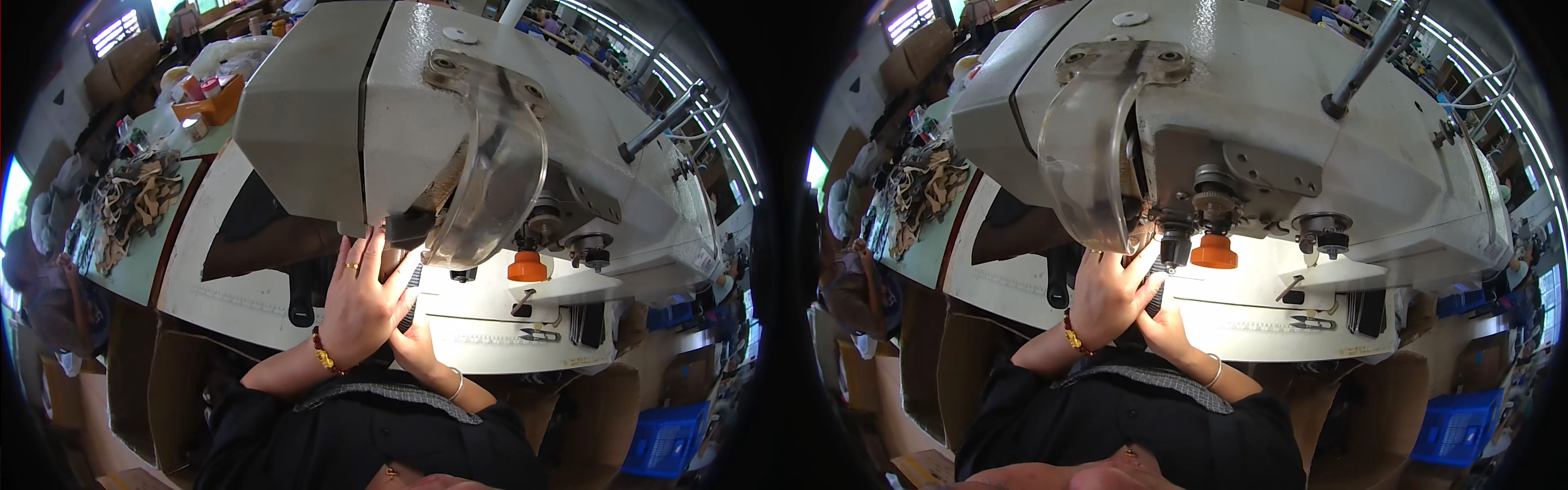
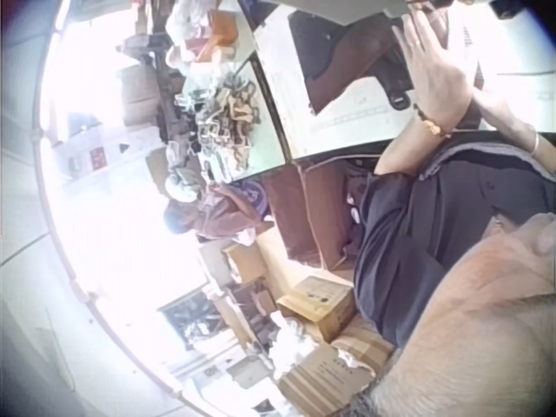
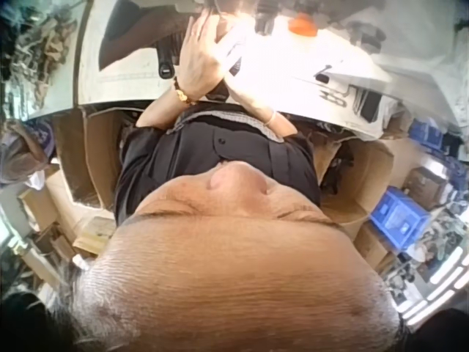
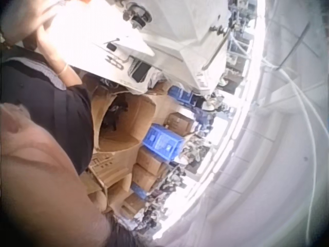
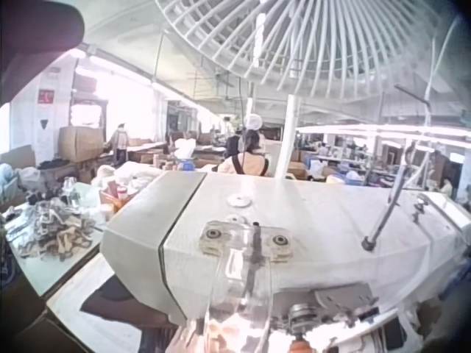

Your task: The person sews a shoe upper piece using a sewing machine, places it into a box, and retrieves another shoe upper piece to sew with the sewing machine.

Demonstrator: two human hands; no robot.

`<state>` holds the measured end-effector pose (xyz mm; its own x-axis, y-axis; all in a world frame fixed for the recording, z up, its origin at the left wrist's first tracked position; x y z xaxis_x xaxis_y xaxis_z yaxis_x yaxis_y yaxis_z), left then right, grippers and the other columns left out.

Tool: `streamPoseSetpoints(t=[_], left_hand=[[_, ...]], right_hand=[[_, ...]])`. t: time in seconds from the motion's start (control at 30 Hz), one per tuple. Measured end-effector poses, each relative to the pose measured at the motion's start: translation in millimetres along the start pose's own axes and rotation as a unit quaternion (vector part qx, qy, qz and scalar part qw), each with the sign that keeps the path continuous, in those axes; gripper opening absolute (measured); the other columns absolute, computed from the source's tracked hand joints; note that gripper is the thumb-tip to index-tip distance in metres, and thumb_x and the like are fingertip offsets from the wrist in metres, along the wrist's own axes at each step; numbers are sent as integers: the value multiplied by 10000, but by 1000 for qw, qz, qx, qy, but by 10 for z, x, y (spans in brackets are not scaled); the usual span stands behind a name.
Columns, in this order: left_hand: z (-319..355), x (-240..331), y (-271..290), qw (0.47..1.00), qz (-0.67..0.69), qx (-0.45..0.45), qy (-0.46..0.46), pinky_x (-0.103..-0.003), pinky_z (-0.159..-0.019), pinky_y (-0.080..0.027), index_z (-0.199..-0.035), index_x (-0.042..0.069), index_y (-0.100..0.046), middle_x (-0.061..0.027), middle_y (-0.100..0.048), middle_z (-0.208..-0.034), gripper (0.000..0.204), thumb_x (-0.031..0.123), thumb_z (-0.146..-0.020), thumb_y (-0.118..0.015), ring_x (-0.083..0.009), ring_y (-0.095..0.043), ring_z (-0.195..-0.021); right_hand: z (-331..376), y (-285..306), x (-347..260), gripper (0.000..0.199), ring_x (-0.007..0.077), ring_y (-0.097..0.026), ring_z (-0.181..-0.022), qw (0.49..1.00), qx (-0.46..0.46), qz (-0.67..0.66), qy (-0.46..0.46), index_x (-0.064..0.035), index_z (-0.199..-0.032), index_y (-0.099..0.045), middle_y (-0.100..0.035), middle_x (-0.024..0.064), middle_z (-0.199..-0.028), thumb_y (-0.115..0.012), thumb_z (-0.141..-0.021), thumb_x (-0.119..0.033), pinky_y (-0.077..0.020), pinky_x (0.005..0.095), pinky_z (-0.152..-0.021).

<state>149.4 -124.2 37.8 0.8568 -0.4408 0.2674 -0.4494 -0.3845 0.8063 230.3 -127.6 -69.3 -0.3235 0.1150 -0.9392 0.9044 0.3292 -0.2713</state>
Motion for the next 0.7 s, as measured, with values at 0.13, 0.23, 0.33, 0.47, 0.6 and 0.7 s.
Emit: streamPoseSetpoints(t=[0.13, 0.23, 0.33, 0.47, 0.6, 0.7], left_hand=[[-30, -22, 27, 1000, 8, 3, -10, -567, -1034, -380, -1234, 94, -629, -262, -460, -1322, 514, 240, -749, -720, -382, -474, -1190], [-32, -32, 31, 1000, 10, 12, -17, -569, -1037, -378, -1225, 93, -634, -260, -467, -1308, 521, 228, -730, -725, -380, -482, -1175], [-30, -25, 38, 999, 8, 23, -21, -559, -1027, -388, -1205, 90, -643, -255, -476, -1290, 505, 223, -725, -725, -374, -494, -1151], [-90, -50, 31, 999, -7, 41, -25, -509, -982, -416, -1149, 87, -653, -243, -494, -1251, 454, 231, -725, -724, -369, -520, -1073], [-124, -110, -18, 999, 24, 27, -19, -485, -963, -414, -1110, 85, -648, -233, -503, -1231, 419, 241, -728, -725, -373, -526, -1034], [-135, -108, -15, 999, 29, 19, -3, -493, -995, -395, -1100, 83, -641, -231, -503, -1235, 414, 250, -731, -727, -386, -521, -1056]], right_hand=[[4, -19, 3, 223, 156, -554, -933, 998, -24, 39, 46, 16, -1106, -526, -574, 72, -1018, -546, -884, 15, -459, 299, -810], [6, -24, 45, 270, 181, -556, -966, 997, -30, 69, 34, 22, -1143, -517, -570, 95, -1053, -549, -875, 16, -457, 310, -837], [5, 3, 101, 316, 205, -554, -1009, 998, -21, 54, 20, 26, -1179, -507, -566, 109, -1083, -551, -867, 16, -451, 323, -874], [-80, 3, 0, 347, 218, -548, -1060, 997, -17, 65, 44, 36, -1230, -488, -564, 124, -1131, -548, -889, 5, -436, 331, -922], [-139, -7, -39, 378, 227, -534, -1114, 995, -47, 81, 36, 40, -1279, -465, -548, 139, -1197, -539, -910, 2, -418, 335, -965], [-133, 12, -37, 387, 232, -516, -1154, 995, -37, 84, 48, 41, -1290, -459, -532, 141, -1225, -533, -912, 2, -403, 335, -990]])
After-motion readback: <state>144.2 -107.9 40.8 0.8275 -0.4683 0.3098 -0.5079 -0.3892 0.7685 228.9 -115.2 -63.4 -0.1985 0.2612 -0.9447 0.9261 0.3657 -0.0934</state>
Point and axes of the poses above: each hand's wrist, its own z-axis away from the middle knuckle, its own y-axis out of the back of the hand, x = y × z, the point moved 8 cm from there along -z, towards the middle knuckle
